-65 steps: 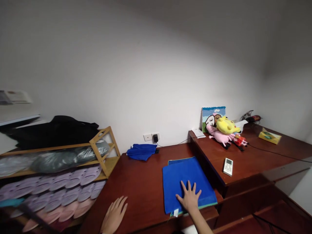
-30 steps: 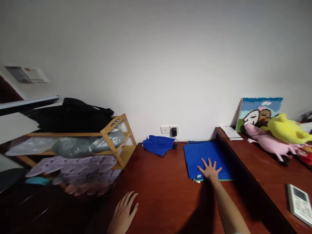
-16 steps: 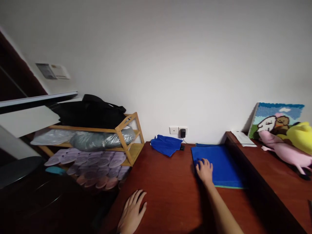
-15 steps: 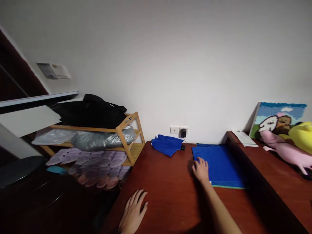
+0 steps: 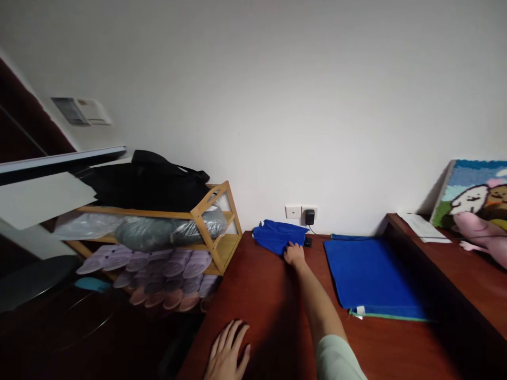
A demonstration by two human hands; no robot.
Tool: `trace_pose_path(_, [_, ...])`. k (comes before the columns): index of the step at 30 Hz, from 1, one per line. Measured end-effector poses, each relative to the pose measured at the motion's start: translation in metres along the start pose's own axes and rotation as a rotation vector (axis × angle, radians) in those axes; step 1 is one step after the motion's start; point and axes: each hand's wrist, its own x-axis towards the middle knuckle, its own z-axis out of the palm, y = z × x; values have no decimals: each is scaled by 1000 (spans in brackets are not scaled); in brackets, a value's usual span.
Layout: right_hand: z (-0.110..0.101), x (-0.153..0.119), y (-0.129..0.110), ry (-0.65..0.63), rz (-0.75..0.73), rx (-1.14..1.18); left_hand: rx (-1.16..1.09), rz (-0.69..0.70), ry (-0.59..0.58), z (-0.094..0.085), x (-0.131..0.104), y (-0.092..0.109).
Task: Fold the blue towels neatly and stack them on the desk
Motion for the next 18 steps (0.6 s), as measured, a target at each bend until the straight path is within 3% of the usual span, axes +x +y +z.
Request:
trace_pose_path(7, [-15, 4, -11, -14, 30, -27, 18, 4, -1, -1, -1, 1])
trace_pose_path(13, [-51, -4, -16, 41, -6, -42, 20, 1, 30, 4, -1, -2])
trace_pose_path(18, [-92, -17, -24, 177, -89, -64, 12, -20, 42, 2, 0, 2])
